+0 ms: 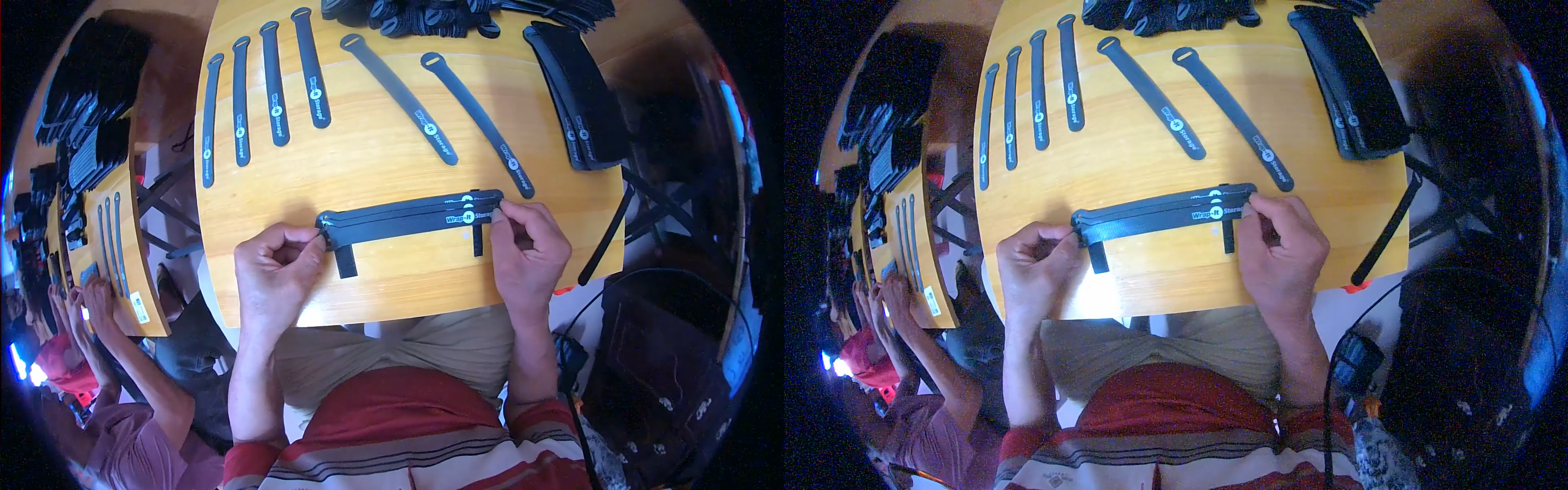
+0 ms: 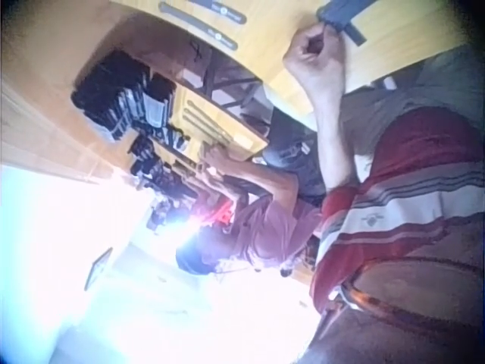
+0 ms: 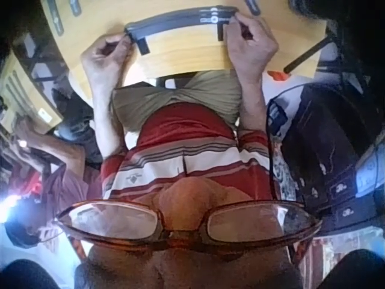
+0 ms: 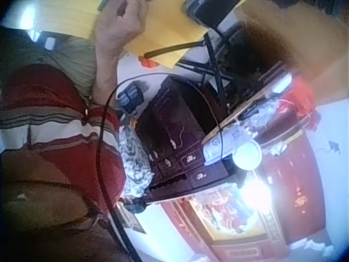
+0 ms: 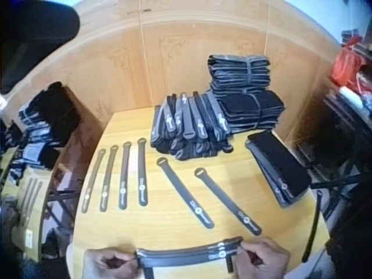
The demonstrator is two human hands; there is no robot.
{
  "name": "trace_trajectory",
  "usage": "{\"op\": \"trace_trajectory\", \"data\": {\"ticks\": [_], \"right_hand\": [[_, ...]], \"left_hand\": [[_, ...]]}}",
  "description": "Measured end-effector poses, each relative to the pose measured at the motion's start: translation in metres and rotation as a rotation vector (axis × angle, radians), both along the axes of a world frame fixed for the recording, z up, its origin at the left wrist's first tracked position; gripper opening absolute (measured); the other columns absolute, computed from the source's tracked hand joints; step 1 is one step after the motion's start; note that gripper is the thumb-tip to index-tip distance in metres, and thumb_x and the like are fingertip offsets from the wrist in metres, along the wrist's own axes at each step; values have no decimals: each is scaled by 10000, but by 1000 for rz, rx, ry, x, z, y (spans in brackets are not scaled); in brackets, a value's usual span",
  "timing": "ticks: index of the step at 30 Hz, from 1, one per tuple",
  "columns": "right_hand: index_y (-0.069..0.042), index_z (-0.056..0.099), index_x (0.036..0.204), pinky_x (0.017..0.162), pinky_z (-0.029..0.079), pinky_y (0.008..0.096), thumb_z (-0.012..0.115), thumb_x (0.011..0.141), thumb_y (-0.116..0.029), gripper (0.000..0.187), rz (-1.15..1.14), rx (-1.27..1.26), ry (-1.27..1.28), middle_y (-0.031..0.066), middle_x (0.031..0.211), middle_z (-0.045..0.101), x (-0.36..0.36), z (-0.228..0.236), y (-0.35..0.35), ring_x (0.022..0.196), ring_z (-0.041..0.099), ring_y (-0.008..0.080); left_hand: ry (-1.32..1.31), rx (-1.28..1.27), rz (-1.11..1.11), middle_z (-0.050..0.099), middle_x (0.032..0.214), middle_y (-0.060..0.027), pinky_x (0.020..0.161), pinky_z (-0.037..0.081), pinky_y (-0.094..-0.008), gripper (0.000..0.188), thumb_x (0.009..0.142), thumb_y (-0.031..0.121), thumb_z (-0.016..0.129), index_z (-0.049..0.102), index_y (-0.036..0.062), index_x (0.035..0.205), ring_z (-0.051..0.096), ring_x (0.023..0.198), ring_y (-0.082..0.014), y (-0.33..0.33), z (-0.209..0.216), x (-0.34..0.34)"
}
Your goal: Aligning and stacking printed textile straps on a work table.
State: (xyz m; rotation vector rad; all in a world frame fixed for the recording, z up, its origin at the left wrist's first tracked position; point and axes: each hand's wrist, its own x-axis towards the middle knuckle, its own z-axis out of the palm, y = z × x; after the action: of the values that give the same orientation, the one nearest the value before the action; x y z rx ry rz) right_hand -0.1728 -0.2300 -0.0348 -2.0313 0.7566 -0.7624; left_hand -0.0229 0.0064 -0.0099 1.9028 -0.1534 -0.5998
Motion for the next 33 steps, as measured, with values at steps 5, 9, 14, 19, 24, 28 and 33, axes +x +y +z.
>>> {"op": "trace_trajectory", "data": {"ticks": [5, 9, 14, 19, 24, 28, 33], "right_hand": [[24, 714, 958, 585, 507, 285, 728, 852, 57, 111, 3, -28, 14, 115, 800, 663, 0, 2, 0, 647, 647, 159], [25, 713, 952, 590, 512, 292, 730, 850, 53, 107, 0, -8, -21, 119, 807, 666, 1, 3, 2, 653, 655, 166], [27, 706, 929, 605, 527, 312, 725, 847, 50, 87, 5, -26, -13, 136, 826, 672, 0, 0, 0, 669, 674, 199], [27, 703, 930, 609, 533, 323, 723, 849, 43, 85, 8, -45, -17, 137, 840, 675, 0, 2, 0, 667, 677, 216], [27, 703, 941, 607, 534, 318, 713, 857, 40, 86, -6, -21, 8, 134, 853, 675, 1, 3, 0, 664, 679, 219], [27, 703, 951, 604, 541, 334, 709, 853, 33, 99, 7, -50, 22, 136, 859, 666, 2, 4, 1, 669, 682, 229], [7, 693, 955, 603, 556, 386, 715, 827, 19, 130, 18, -218, 66, 132, 914, 648, 1, 0, 2, 697, 683, 270]], "left_hand": [[20, -14, 0, 705, 750, -28, 580, 480, -197, 35, 909, -30, 726, 736, -53, 934, 622, 642, -40, 0, -1, 1], [9, 12, 1, 712, 753, -41, 588, 498, -201, 37, 905, -33, 728, 734, -57, 933, 639, 643, -55, 1, -2, 1], [6, 2, -2, 717, 762, -52, 599, 515, -210, 40, 902, -33, 731, 732, -60, 931, 652, 652, -68, 0, -1, 2], [-11, -7, -20, 719, 767, -56, 598, 516, -209, 39, 909, -31, 727, 729, -60, 934, 654, 656, -70, 1, -2, 3], [-14, -12, -24, 712, 755, -55, 578, 501, -205, 36, 917, -27, 720, 722, -61, 930, 644, 643, -67, 0, 0, 2], [25, 4, -3, 691, 724, -45, 550, 474, -206, 34, 920, -26, 712, 714, -59, 915, 613, 609, -60, -1, 1, 2], [14, -2, -18, 678, 709, -37, 542, 463, -211, 37, 916, -23, 702, 711, -56, 903, 594, 594, -57, -3, 5, 3]]}}
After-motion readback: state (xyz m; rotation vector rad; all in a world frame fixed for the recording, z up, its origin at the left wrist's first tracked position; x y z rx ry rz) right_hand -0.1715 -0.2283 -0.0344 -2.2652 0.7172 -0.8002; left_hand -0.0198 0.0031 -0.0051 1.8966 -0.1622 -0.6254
